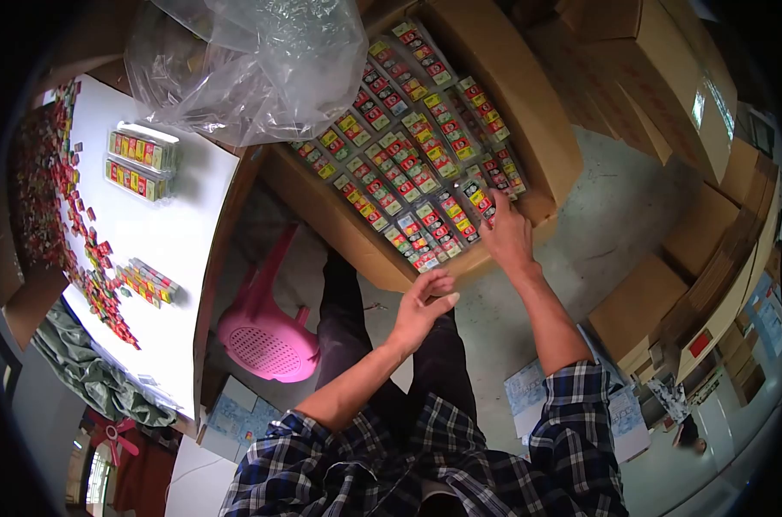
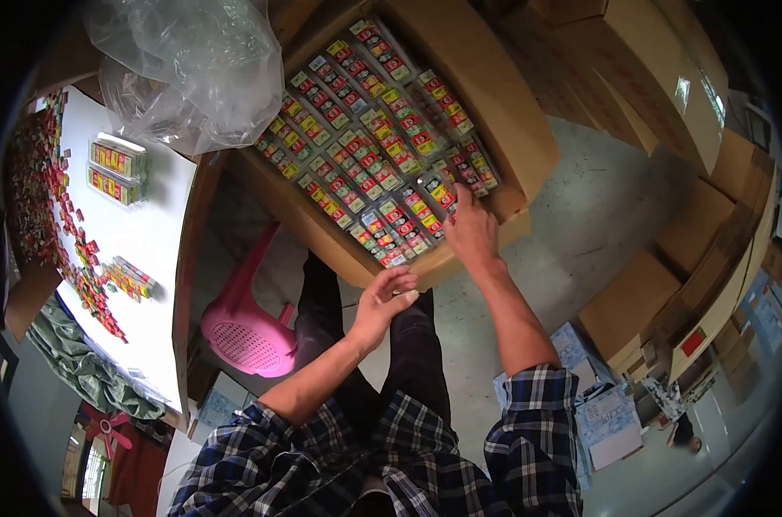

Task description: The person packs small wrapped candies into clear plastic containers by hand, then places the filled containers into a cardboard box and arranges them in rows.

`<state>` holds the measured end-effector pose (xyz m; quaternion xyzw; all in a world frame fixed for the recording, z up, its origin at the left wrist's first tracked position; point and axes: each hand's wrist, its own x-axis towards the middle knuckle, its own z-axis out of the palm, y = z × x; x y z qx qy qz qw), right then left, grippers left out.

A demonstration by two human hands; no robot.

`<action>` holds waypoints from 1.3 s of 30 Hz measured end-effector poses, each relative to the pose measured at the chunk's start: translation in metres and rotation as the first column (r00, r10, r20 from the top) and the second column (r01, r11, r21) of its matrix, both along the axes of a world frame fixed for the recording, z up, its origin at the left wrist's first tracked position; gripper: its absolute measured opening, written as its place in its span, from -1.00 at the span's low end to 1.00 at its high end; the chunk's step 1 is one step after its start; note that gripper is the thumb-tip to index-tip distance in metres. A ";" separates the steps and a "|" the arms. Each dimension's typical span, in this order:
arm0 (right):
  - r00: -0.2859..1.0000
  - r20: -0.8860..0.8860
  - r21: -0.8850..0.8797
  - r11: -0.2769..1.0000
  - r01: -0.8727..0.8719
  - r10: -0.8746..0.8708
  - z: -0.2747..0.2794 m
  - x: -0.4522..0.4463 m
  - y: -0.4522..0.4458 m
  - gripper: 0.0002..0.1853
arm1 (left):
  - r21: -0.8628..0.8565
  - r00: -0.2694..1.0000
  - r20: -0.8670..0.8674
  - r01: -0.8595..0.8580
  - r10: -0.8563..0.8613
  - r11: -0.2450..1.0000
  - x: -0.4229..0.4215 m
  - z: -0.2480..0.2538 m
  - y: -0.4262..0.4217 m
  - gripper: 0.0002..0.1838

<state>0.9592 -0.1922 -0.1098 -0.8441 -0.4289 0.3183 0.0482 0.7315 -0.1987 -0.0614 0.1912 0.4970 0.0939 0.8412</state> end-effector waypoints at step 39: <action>0.976 -0.133 0.188 0.962 0.198 -0.174 -0.027 0.008 -0.005 -0.44 | -0.092 0.999 -0.004 0.034 -0.034 0.995 -0.032 0.015 -0.014 -0.52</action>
